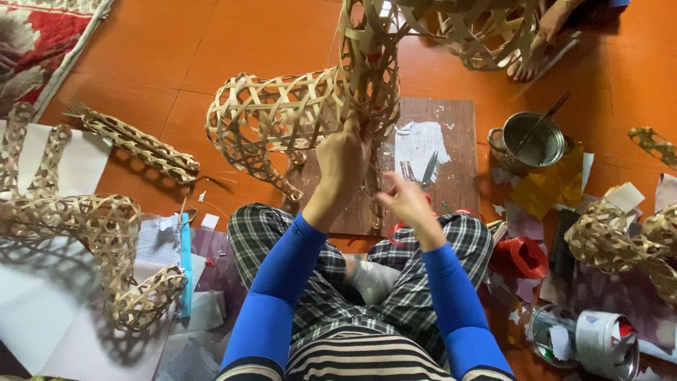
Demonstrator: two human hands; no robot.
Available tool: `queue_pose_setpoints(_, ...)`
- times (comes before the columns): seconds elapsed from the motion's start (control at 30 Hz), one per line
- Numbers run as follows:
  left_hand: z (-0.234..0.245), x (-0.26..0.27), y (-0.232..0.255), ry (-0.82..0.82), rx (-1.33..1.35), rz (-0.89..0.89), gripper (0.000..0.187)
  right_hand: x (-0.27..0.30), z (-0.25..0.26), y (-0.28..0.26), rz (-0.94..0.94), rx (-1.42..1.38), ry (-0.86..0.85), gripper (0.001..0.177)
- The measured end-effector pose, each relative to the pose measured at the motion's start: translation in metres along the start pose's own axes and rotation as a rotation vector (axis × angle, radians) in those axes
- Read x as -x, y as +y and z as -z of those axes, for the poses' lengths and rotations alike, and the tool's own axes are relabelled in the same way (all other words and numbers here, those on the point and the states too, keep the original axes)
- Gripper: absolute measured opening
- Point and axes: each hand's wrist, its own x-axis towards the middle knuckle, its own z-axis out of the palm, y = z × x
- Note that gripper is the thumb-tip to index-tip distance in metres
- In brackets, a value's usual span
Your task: Weaving and trimming a large bamboo animal sculpture using scissors and manual manipulation.
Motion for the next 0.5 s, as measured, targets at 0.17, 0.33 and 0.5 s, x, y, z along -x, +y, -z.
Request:
queue_pose_setpoints(0.17,-0.006,0.001,-0.007,-0.057,-0.011,-0.010,0.049,0.026,0.081,-0.058,0.540,-0.312,0.639,0.034)
queue_pose_setpoints(0.33,0.023,-0.003,-0.011,-0.108,-0.017,-0.054,0.038,0.007,0.134,-0.138,0.831,-0.242,0.492,0.064)
queue_pose_setpoints(0.5,0.025,-0.005,-0.016,-0.121,0.039,-0.139,0.046,-0.002,0.157,-0.167,0.716,-0.257,0.074,0.058)
